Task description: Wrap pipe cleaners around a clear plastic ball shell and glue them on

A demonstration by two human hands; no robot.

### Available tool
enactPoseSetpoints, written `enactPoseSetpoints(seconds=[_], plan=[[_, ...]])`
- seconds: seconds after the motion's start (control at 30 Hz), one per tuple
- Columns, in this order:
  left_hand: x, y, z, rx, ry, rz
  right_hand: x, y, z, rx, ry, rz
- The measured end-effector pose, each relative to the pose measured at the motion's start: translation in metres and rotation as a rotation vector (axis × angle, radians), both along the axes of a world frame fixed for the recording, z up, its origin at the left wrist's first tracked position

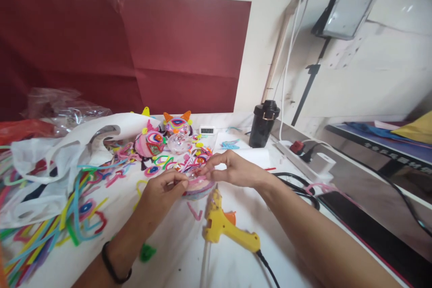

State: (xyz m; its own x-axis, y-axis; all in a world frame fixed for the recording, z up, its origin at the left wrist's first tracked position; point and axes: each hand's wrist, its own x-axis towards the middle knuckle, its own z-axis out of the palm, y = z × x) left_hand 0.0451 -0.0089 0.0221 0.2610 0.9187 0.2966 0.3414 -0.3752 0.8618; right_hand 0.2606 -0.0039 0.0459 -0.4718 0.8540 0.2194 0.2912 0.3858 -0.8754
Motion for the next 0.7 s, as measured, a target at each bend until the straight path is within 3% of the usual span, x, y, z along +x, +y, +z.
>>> enactPoseSetpoints(seconds=[0.17,0.37,0.43,0.7], plan=[[0.000,0.001,0.000,-0.003,-0.016,0.010,-0.004,-0.002,0.001,0.010,0.031,-0.017],[-0.002,0.003,-0.001,-0.086,-0.041,0.045,-0.010,-0.004,0.004,0.512,-0.112,-0.023],[-0.003,0.003,-0.002,-0.113,-0.059,0.043,-0.012,-0.003,0.003,0.615,-0.145,-0.013],[-0.006,0.005,-0.008,-0.239,-0.162,0.008,-0.015,0.000,-0.003,0.686,-0.035,0.014]])
